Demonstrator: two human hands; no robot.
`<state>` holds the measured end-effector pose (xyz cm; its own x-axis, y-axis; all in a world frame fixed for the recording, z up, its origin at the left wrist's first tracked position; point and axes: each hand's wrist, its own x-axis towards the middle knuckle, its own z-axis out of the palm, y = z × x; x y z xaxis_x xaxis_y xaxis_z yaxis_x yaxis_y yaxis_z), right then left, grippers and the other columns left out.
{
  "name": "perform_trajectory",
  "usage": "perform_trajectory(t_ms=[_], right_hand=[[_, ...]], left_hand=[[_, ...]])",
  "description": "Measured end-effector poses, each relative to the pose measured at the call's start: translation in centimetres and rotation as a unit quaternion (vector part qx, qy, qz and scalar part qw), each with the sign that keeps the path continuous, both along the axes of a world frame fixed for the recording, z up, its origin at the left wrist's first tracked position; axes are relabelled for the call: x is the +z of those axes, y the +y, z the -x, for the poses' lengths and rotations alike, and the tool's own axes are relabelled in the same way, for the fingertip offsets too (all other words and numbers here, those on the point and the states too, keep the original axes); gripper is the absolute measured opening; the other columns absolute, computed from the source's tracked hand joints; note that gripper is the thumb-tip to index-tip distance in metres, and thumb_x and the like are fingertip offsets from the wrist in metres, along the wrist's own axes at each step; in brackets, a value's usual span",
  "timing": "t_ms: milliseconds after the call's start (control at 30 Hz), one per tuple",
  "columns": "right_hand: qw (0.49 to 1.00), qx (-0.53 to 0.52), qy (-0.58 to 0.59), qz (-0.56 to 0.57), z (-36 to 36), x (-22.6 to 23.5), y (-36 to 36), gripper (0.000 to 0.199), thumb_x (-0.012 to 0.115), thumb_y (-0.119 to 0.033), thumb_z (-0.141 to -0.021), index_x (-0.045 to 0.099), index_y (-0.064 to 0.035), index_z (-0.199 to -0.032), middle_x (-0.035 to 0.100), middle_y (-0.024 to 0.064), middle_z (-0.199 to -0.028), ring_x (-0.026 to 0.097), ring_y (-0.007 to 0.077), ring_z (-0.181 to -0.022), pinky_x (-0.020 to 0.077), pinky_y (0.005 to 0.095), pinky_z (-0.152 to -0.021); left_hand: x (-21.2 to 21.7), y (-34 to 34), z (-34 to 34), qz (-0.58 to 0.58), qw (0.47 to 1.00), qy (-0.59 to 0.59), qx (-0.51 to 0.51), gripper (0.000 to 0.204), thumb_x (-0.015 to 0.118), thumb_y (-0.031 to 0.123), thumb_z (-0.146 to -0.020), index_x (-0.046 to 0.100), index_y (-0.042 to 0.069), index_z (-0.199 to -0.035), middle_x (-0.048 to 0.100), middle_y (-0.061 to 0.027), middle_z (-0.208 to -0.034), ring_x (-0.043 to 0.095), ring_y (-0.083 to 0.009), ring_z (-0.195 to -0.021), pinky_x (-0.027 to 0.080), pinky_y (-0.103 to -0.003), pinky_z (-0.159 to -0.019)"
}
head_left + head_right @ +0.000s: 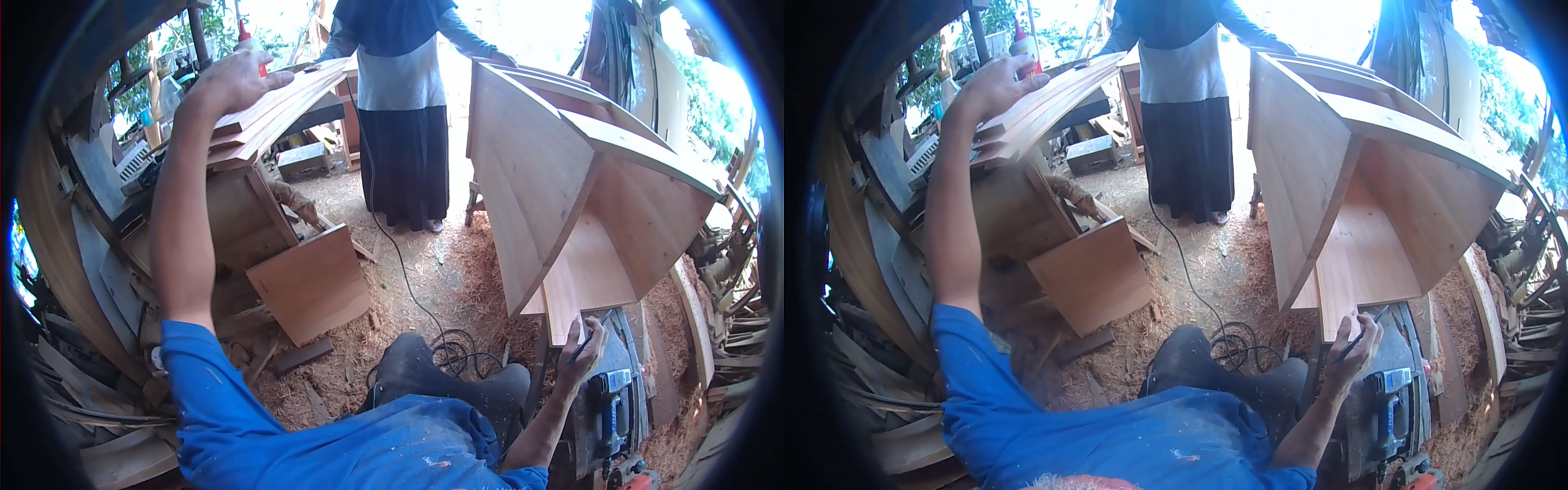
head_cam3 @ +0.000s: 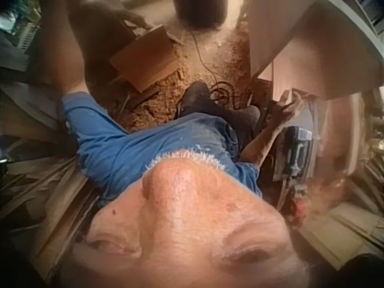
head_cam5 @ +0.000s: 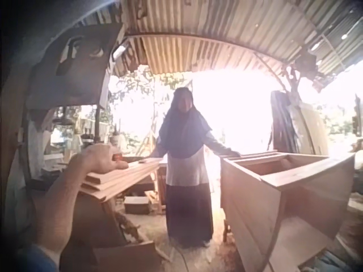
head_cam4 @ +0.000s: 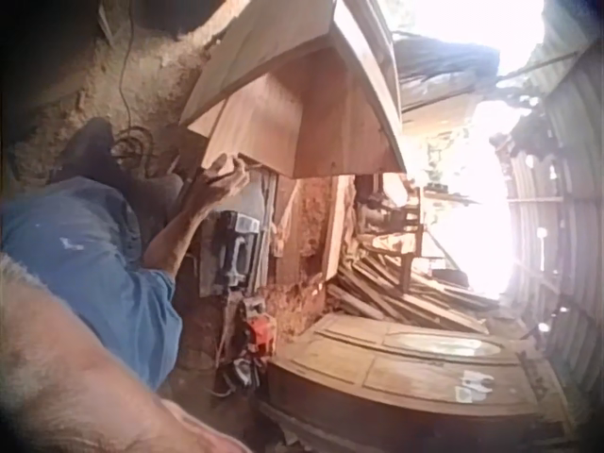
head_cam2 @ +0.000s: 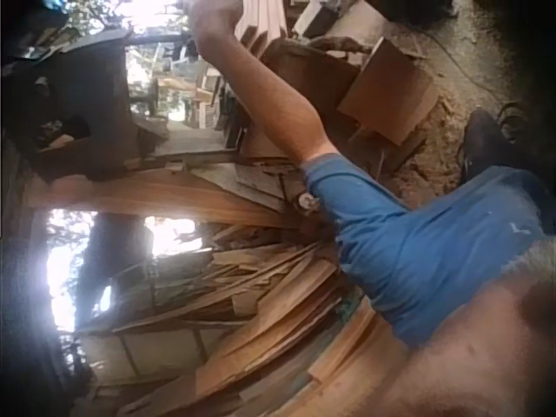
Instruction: The person assembles a wooden furniture piece by positioning wood panels, marking them with a pencil, and securing them using a pneumatic nail gun and wood glue.
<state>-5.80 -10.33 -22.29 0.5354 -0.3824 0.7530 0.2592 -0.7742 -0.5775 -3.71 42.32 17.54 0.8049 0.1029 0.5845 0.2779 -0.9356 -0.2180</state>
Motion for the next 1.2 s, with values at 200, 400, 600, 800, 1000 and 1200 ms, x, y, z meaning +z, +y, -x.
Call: perform_trajectory(t_ms=[200,400,600,800,1000,1200], right_hand=[[0.998,0.048,-0.018,-0.04,0.7,-0.2,1.3,0.018,0.068,-0.002,-0.089,0.062,0.0003,-0.105,0.066,0.018,-0.105,0.064,0.0331,-0.1,0.0501,0.0402,-0.088],[0.998,0.036,-0.017,-0.051,0.8,-0.5,0.8,0.016,0.066,-0.008,-0.093,0.062,0.0012,-0.106,0.065,0.0145,-0.104,0.062,0.0289,-0.091,0.0508,0.0403,-0.084],[0.996,0.059,-0.02,-0.065,0.9,-0.1,1.5,0.017,0.067,-0.001,-0.088,0.062,0.0005,-0.104,0.066,0.017,-0.105,0.06,0.0303,-0.09,0.0493,0.0398,-0.084],[0.996,0.043,-0.006,-0.08,1.5,-0.3,1.6,0.018,0.067,0.001,-0.087,0.061,0.0005,-0.103,0.065,0.0165,-0.105,0.06,0.03,-0.09,0.0487,0.0391,-0.084],[0.999,0.02,-0.023,-0.038,3.6,-0.2,1.1,0.014,0.067,-0.005,-0.089,0.061,0.0001,-0.101,0.066,0.0149,-0.103,0.063,0.0287,-0.09,0.0506,0.0386,-0.085],[0.998,0.008,-0.027,-0.053,5.8,-0.3,0.7,0.014,0.069,-0.001,-0.086,0.062,0.001,-0.098,0.068,0.0176,-0.102,0.067,0.0324,-0.093,0.0526,0.0399,-0.085]], left_hand=[[1.8,6.4,-4.7,0.027,0.97,0.213,0.115,0.112,0.055,0.092,-0.075,0.063,-0.004,-0.133,0.061,-0.0247,-0.136,0.061,-0.0331,-0.127,0.049,-0.044,-0.107],[1.2,4.5,-4.6,0.068,0.95,0.276,0.133,0.116,0.056,0.095,-0.069,0.06,0.004,-0.141,0.055,-0.0195,-0.148,0.052,-0.0319,-0.139,0.042,-0.048,-0.113],[2.1,0.2,-4.4,0.079,0.934,0.265,0.225,0.098,0.063,0.083,-0.075,0.062,0.009,-0.139,0.059,-0.0153,-0.144,0.056,-0.0299,-0.133,0.044,-0.044,-0.109],[3.7,-0.2,-9.9,0.041,0.964,0.171,0.199,0.082,0.057,0.076,-0.089,0.068,0.007,-0.132,0.061,-0.0139,-0.143,0.058,-0.0292,-0.132,0.047,-0.045,-0.108],[1.1,4.5,-24.3,0.067,0.989,0.084,0.102,0.059,0.056,0.05,-0.099,0.063,0.002,-0.134,0.065,-0.0213,-0.133,0.062,-0.0349,-0.124,0.048,-0.048,-0.106],[-0.2,10.4,-29.2,0.023,0.986,0.109,0.125,0.037,0.064,0.028,-0.095,0.072,0.0,-0.119,0.068,-0.0221,-0.128,0.067,-0.0334,-0.117,0.052,-0.043,-0.101]])
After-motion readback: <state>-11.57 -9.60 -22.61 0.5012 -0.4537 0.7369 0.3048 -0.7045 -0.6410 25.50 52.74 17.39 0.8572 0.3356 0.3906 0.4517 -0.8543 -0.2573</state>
